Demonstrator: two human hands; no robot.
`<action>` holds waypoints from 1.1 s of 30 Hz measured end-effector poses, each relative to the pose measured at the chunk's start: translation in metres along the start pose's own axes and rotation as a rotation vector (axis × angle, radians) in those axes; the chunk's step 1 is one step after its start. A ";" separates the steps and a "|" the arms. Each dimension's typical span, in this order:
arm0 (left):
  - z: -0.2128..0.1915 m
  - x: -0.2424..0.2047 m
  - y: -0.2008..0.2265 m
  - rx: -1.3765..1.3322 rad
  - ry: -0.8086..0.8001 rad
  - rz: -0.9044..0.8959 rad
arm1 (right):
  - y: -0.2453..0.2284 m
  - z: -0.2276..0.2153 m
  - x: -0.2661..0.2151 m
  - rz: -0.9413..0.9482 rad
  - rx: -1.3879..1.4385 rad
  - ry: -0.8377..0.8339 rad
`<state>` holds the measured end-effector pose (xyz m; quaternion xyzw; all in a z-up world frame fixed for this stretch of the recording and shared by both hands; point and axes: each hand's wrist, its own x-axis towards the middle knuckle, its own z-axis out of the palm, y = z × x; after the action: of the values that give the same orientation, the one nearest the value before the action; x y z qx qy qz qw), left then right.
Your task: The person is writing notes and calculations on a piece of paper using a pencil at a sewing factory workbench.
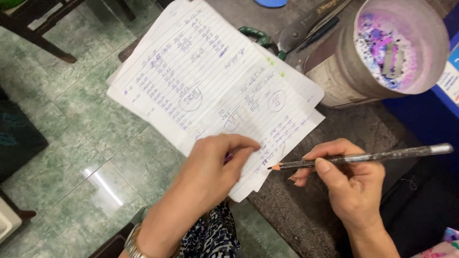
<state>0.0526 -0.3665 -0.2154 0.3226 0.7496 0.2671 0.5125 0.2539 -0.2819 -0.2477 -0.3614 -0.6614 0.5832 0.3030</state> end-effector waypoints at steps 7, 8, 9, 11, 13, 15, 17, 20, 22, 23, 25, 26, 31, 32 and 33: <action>-0.002 -0.002 0.013 -0.054 -0.122 -0.068 | 0.000 0.002 0.001 0.012 0.501 -0.146; -0.002 -0.007 0.008 -0.066 -0.043 -0.010 | -0.004 0.006 0.003 0.009 0.533 -0.189; -0.001 -0.012 0.004 -0.080 0.033 0.047 | -0.009 0.008 0.005 0.006 0.564 -0.231; 0.004 -0.029 -0.022 -0.147 0.237 0.153 | -0.007 0.008 0.004 0.013 0.539 -0.227; 0.006 -0.042 -0.043 -0.211 0.442 0.267 | -0.003 0.005 0.004 0.011 0.516 -0.222; 0.008 -0.053 -0.059 -0.322 0.509 -0.103 | 0.004 0.001 0.001 0.036 0.434 -0.173; 0.015 -0.049 -0.064 -0.295 0.412 -0.203 | 0.004 0.003 0.000 0.025 0.432 -0.166; 0.029 -0.044 -0.065 -0.273 0.310 -0.246 | 0.006 0.002 0.000 0.012 0.383 -0.136; 0.034 -0.041 -0.058 -0.277 0.301 -0.200 | 0.005 0.003 0.001 0.019 0.339 -0.113; 0.035 -0.038 -0.050 -0.185 0.296 -0.138 | 0.003 0.004 0.001 -0.002 0.305 -0.078; 0.038 -0.032 -0.040 -0.094 0.290 -0.069 | 0.001 0.005 0.002 -0.027 0.268 -0.039; 0.040 -0.027 -0.037 0.038 0.288 -0.086 | 0.001 0.005 0.002 -0.048 0.292 -0.046; 0.050 -0.016 -0.037 0.285 0.333 -0.135 | 0.004 0.003 0.005 -0.110 0.362 -0.083; 0.052 -0.016 -0.040 0.297 0.377 -0.091 | 0.004 0.002 0.005 -0.096 0.355 -0.077; 0.054 -0.016 -0.043 0.309 0.424 -0.046 | 0.005 0.002 0.006 -0.084 0.348 -0.073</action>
<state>0.0989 -0.4029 -0.2557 0.3167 0.8793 0.1991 0.2947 0.2502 -0.2779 -0.2526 -0.2543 -0.5755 0.6885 0.3608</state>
